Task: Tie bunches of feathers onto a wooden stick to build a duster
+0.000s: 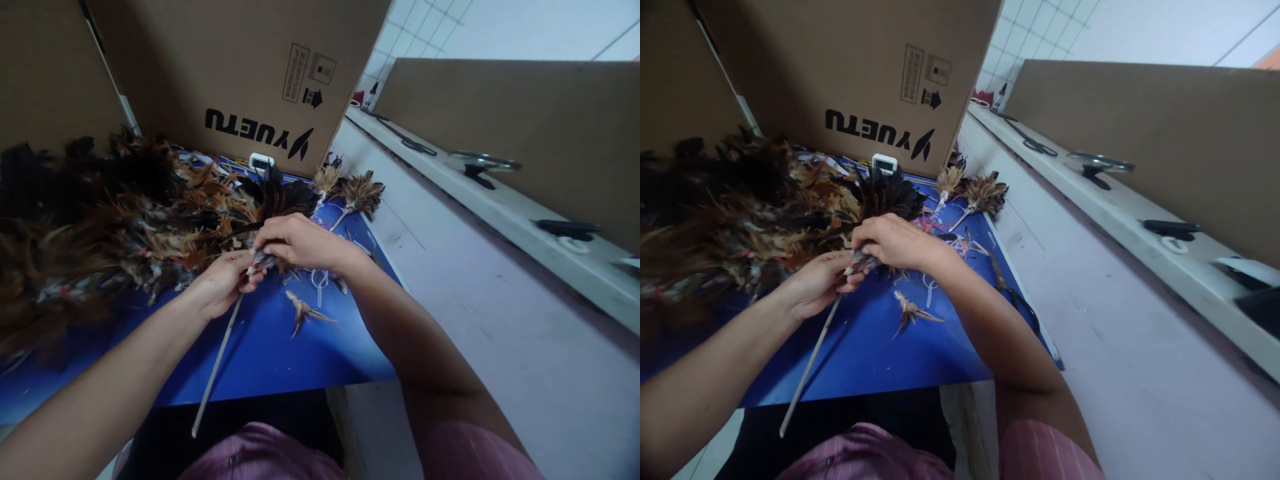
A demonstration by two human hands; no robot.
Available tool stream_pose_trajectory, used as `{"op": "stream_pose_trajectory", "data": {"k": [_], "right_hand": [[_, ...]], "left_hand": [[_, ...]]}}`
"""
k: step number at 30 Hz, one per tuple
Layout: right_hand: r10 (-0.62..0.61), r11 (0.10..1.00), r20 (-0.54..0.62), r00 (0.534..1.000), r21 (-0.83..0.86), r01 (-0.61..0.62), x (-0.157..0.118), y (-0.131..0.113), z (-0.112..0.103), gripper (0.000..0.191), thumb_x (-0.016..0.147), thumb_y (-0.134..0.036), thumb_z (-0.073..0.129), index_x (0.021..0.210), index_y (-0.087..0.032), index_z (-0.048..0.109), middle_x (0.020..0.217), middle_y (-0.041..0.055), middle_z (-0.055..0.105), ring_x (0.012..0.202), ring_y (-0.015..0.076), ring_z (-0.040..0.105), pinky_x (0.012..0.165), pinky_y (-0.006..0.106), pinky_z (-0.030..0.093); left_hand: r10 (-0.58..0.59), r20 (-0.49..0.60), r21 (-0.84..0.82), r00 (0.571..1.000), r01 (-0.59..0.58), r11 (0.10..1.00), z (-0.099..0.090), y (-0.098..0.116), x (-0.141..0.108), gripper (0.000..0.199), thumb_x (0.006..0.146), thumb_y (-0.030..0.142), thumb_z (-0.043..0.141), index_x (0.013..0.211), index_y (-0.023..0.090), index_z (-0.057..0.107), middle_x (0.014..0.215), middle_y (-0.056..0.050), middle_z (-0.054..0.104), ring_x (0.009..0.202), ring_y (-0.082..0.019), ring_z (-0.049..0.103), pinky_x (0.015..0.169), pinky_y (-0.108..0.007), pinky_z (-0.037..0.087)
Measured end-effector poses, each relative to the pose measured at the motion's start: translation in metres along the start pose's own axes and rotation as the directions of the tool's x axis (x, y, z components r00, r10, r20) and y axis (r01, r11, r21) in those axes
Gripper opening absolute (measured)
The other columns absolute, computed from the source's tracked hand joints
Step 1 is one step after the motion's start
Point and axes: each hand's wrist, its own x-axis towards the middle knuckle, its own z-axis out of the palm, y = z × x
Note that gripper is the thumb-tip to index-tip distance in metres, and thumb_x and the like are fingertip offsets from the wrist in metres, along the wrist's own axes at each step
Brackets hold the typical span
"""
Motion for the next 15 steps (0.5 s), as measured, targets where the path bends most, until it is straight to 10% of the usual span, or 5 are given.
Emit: {"op": "stream_pose_trajectory", "data": {"k": [15], "right_hand": [[0.063, 0.987, 0.042, 0.997, -0.15, -0.056, 0.0086, -0.0007, -0.0049, 0.025, 0.082, -0.005, 0.049, 0.092, -0.016, 0.068, 0.093, 0.0047, 0.064, 0.085, 0.0146, 0.056, 0.074, 0.025, 0.037]], "left_hand": [[-0.012, 0.003, -0.025, 1.0, 0.012, 1.0, 0.0025, 0.004, -0.0046, 0.014, 0.088, 0.013, 0.048, 0.078, 0.008, 0.056, 0.066, -0.005, 0.054, 0.045, -0.006, 0.044, 0.037, -0.014, 0.028]]}}
